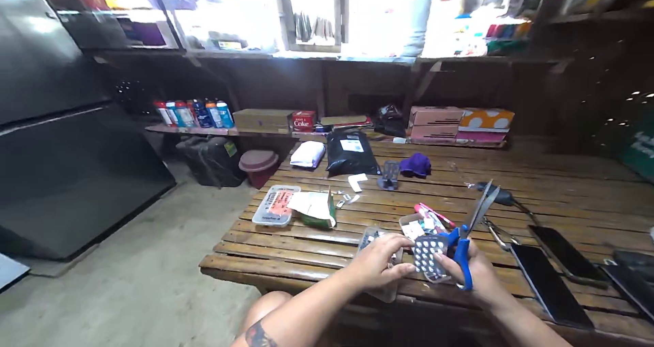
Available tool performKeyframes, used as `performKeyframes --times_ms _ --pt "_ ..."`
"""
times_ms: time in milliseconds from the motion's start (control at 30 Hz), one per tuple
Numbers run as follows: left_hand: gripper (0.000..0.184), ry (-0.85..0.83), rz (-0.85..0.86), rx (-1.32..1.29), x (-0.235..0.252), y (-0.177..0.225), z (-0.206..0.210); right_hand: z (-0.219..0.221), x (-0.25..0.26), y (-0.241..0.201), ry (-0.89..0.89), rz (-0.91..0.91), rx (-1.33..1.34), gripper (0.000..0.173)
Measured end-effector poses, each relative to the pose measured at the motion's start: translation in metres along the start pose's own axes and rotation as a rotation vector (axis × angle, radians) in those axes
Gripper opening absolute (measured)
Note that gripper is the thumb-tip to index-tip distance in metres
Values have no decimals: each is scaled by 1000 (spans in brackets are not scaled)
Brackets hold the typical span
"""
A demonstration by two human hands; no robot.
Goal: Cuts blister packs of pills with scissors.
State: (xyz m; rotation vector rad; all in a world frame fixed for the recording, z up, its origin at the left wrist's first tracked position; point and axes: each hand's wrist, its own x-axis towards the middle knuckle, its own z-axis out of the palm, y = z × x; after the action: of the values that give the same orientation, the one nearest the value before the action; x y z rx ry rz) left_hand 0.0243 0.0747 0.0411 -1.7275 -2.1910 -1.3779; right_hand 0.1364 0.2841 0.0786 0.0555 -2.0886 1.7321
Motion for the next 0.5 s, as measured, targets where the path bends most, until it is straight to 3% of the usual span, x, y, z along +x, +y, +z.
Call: performKeyframes --times_ms 133,267,500 --pt "74 -235 -162 292 -3 -26 3 -10 8 5 65 56 -7 51" --pt "94 -408 -296 399 -2 -41 8 -11 23 18 74 109 58 43" --pt "96 -468 -330 461 -3 -57 20 -23 13 42 120 119 178 47"
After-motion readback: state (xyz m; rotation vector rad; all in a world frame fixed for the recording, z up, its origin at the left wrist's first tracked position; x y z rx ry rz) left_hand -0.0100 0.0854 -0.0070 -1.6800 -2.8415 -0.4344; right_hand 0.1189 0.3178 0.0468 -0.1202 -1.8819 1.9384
